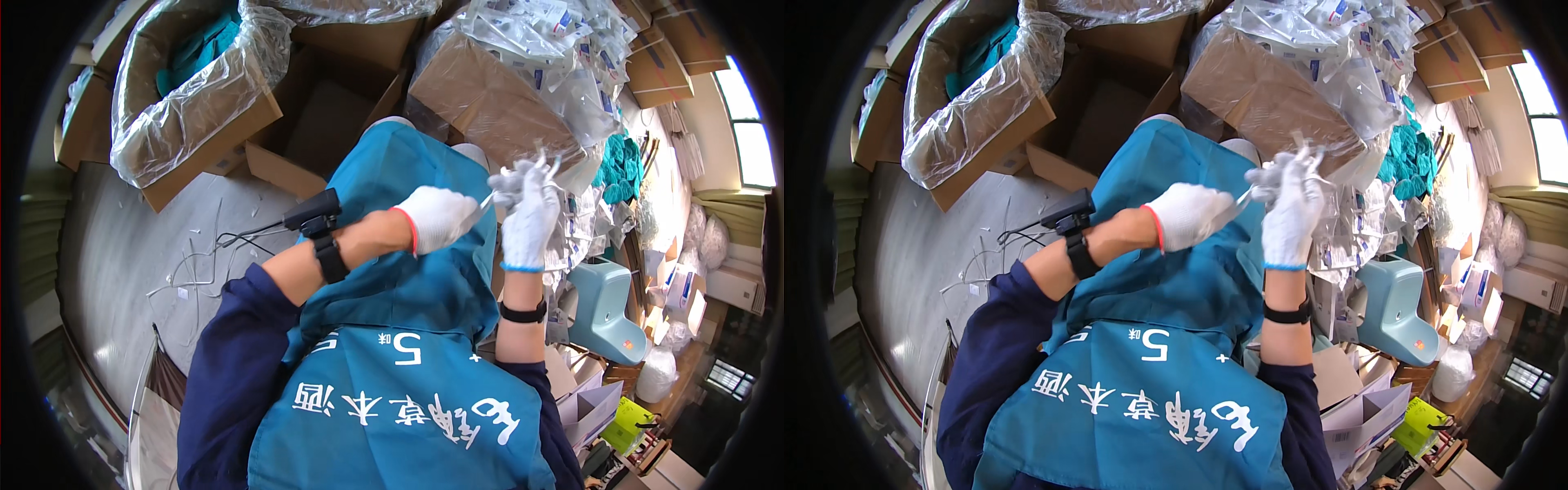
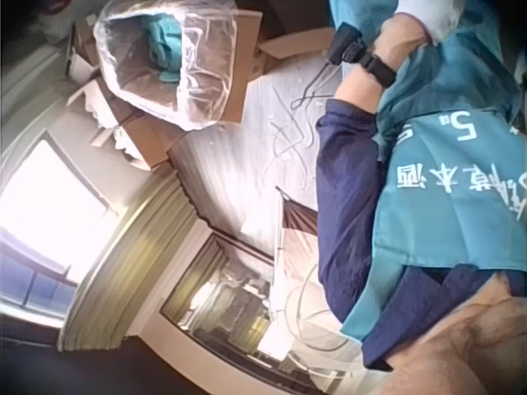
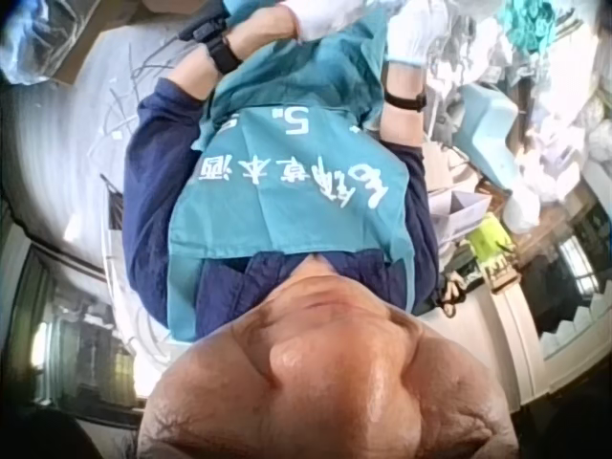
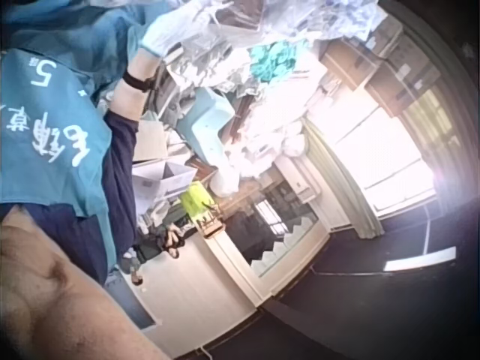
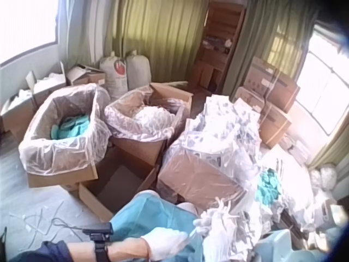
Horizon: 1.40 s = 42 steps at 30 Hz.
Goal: The person repeatedly unpacks teal face masks from white plastic packaging, folds them, and places them into a cardboard box. The person handles the masks one at a time, removing them from the wrapper, folding the mask, and dropping it into the box.
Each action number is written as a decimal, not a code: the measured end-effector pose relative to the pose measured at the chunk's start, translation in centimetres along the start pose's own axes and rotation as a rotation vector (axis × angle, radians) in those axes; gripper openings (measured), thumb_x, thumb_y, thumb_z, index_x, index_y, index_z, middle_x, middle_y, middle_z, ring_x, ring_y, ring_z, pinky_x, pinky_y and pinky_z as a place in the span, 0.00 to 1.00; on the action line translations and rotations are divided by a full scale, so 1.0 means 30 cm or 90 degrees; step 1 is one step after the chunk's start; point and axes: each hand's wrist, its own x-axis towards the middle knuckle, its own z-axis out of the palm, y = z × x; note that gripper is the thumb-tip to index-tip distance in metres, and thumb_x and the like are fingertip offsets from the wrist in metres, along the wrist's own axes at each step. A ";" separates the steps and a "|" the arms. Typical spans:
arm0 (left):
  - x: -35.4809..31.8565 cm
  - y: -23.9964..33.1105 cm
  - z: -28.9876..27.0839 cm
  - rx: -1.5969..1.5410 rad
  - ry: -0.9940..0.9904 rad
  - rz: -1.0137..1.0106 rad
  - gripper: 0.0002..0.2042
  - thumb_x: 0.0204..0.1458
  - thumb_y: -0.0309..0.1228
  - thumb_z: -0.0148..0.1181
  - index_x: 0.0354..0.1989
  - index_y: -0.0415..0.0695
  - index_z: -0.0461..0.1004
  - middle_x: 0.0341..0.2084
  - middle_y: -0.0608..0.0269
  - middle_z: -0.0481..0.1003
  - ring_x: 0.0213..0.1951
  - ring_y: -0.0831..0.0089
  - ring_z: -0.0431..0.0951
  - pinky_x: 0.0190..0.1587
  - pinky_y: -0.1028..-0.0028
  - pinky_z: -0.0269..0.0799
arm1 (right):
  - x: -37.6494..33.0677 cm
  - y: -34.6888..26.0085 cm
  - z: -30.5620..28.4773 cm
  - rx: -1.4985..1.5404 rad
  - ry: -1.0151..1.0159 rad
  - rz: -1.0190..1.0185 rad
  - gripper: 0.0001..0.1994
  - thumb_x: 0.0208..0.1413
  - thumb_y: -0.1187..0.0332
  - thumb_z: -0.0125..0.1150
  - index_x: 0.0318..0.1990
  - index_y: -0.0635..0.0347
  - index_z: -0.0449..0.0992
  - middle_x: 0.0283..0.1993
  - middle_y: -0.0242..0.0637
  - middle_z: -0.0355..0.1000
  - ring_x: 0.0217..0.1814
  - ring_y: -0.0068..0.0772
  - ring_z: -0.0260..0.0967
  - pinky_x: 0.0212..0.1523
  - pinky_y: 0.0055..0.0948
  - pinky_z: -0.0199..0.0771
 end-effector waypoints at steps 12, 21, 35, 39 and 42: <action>-0.243 0.002 -0.019 -0.504 -0.123 0.085 0.22 0.69 0.45 0.45 0.36 0.37 0.73 0.20 0.59 0.66 0.23 0.68 0.64 0.32 0.68 0.67 | -0.238 -0.096 -0.031 -0.405 -0.558 0.108 0.14 0.67 0.62 0.57 0.43 0.66 0.79 0.28 0.30 0.74 0.29 0.19 0.66 0.32 0.24 0.69; -0.410 0.085 -0.112 -0.568 -0.319 0.289 0.16 0.68 0.35 0.46 0.30 0.37 0.68 0.21 0.53 0.66 0.25 0.58 0.67 0.32 0.66 0.66 | -0.433 -0.232 -0.062 -0.185 -0.667 0.535 0.11 0.62 0.68 0.62 0.45 0.68 0.80 0.34 0.31 0.78 0.34 0.14 0.70 0.35 0.17 0.71; -0.542 -0.256 -0.164 -1.153 0.151 -0.015 0.09 0.60 0.33 0.50 0.39 0.39 0.70 0.27 0.67 0.70 0.24 0.80 0.67 0.28 0.80 0.63 | -0.275 -0.222 -0.014 0.111 0.108 0.413 0.11 0.68 0.52 0.50 0.41 0.45 0.71 0.18 0.24 0.62 0.18 0.25 0.63 0.33 0.36 0.76; -0.246 -0.153 -0.051 -0.980 0.152 -0.118 0.15 0.64 0.37 0.51 0.50 0.40 0.75 0.32 0.68 0.74 0.29 0.84 0.66 0.32 0.82 0.63 | -0.159 -0.167 -0.060 0.342 -0.174 0.392 0.19 0.71 0.53 0.45 0.24 0.42 0.63 0.12 0.21 0.50 0.11 0.19 0.50 0.15 0.26 0.58; -0.066 -0.078 0.039 -0.749 0.138 0.071 0.20 0.68 0.44 0.46 0.48 0.40 0.79 0.32 0.67 0.75 0.29 0.83 0.67 0.33 0.80 0.66 | -0.152 -0.169 -0.031 0.399 -0.243 0.410 0.22 0.72 0.53 0.42 0.20 0.41 0.58 0.10 0.19 0.45 0.08 0.18 0.43 0.09 0.25 0.48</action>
